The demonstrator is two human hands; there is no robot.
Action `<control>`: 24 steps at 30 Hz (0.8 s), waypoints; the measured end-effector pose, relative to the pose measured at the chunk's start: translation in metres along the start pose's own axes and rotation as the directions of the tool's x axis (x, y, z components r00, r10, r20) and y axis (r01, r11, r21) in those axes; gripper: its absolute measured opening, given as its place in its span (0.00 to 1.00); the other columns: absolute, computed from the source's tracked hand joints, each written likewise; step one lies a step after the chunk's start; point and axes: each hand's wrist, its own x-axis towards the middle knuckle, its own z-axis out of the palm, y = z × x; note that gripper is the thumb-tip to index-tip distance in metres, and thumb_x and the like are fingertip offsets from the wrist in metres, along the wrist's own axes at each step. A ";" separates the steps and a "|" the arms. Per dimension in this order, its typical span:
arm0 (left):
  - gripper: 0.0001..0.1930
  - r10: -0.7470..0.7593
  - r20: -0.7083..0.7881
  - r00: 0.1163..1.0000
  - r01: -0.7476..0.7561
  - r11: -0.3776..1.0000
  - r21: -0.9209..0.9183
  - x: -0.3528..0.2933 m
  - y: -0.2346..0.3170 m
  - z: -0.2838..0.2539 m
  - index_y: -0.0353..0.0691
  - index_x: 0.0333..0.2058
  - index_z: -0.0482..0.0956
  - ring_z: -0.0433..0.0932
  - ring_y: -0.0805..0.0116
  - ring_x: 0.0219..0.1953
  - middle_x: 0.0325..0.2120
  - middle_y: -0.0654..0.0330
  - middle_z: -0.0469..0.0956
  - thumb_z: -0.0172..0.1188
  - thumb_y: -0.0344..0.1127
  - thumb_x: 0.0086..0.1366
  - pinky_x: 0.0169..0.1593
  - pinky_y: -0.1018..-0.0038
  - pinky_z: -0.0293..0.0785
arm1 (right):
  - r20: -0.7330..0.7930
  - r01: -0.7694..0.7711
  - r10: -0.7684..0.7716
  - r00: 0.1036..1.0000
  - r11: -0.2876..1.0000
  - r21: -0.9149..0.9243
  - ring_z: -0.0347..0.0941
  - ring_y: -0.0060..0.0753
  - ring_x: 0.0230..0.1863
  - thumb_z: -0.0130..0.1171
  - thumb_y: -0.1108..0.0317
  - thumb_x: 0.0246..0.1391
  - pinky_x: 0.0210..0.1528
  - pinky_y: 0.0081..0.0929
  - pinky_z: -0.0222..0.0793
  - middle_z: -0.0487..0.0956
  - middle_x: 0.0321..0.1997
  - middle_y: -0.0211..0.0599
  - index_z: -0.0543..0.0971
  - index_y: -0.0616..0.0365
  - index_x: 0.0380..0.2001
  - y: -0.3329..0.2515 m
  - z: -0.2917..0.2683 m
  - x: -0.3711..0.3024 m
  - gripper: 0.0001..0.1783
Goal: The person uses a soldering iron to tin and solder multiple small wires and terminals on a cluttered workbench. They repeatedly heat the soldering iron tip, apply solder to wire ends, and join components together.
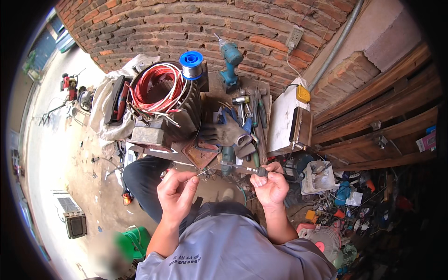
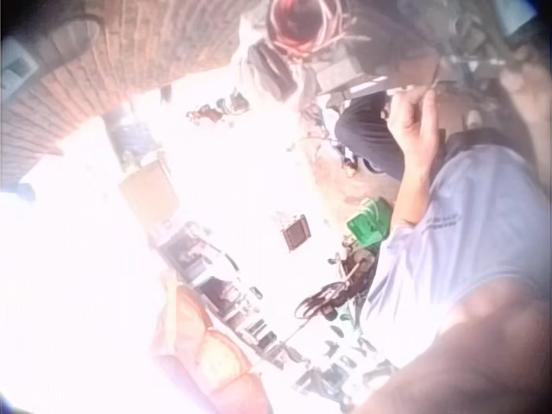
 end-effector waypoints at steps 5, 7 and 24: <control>0.05 0.008 -0.001 1.000 -0.008 1.000 0.007 0.000 -0.002 -0.002 0.33 0.36 0.86 0.65 0.81 0.23 0.25 0.67 0.75 0.73 0.26 0.64 0.27 0.80 0.58 | -0.003 -0.002 0.002 1.000 1.000 0.004 0.69 0.28 0.29 0.57 0.73 0.57 0.35 0.32 0.65 0.75 0.27 0.35 0.79 0.58 0.40 0.003 0.000 -0.001 0.08; 0.05 0.005 -0.007 1.000 -0.005 1.000 0.002 -0.001 -0.003 -0.003 0.33 0.36 0.86 0.64 0.81 0.23 0.25 0.67 0.75 0.73 0.26 0.63 0.27 0.79 0.58 | 0.008 -0.005 0.005 1.000 1.000 0.007 0.69 0.28 0.29 0.57 0.74 0.57 0.36 0.32 0.65 0.75 0.28 0.35 0.79 0.58 0.41 0.003 0.001 0.000 0.08; 0.04 -0.013 0.028 1.000 0.012 0.999 0.037 0.000 -0.002 -0.007 0.31 0.37 0.85 0.68 0.82 0.27 0.29 0.65 0.75 0.70 0.25 0.67 0.31 0.82 0.62 | 0.011 0.011 -0.011 1.000 1.000 -0.001 0.68 0.27 0.29 0.57 0.74 0.57 0.36 0.32 0.65 0.76 0.29 0.35 0.79 0.59 0.40 0.006 0.004 0.000 0.08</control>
